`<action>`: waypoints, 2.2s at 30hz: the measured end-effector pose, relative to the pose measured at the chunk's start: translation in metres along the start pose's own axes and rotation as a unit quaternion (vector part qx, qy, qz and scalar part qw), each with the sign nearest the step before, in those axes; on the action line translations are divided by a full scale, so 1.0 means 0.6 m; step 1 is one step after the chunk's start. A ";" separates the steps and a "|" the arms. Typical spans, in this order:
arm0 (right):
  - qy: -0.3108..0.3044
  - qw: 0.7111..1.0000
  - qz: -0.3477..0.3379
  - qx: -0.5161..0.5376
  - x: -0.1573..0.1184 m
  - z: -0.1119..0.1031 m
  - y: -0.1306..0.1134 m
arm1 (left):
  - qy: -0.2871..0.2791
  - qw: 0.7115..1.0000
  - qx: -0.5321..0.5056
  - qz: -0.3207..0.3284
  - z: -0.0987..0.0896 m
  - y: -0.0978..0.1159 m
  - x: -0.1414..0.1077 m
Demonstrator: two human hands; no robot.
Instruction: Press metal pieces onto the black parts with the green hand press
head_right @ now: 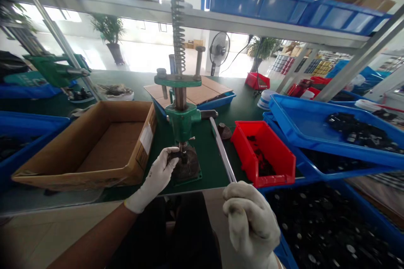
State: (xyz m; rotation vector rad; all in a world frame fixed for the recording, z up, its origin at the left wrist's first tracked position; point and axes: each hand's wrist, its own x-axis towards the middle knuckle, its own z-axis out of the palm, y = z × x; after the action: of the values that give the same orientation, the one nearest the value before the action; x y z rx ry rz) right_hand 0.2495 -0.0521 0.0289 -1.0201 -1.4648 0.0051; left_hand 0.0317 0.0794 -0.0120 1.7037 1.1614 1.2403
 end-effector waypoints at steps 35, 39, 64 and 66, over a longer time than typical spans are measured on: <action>-0.166 0.981 0.087 0.055 0.014 0.179 -0.023 | 0.015 0.954 -0.247 -0.167 -0.054 0.099 -0.133; -0.255 0.963 -0.065 0.055 0.019 0.161 -0.039 | -0.008 0.999 0.026 0.022 -0.110 0.072 -0.167; -0.360 0.913 -0.062 0.182 0.010 0.193 -0.077 | 0.123 0.958 0.156 0.208 -0.224 0.102 -0.214; -0.349 0.923 -0.037 0.159 0.016 0.180 -0.058 | 0.221 0.943 0.213 0.134 -0.298 0.104 -0.199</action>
State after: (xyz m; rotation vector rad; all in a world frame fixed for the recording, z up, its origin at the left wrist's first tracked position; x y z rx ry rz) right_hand 0.1449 -0.0077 0.0332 -0.7156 -2.0605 0.5900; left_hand -0.1402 -0.0462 0.0574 2.0077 1.5917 1.6949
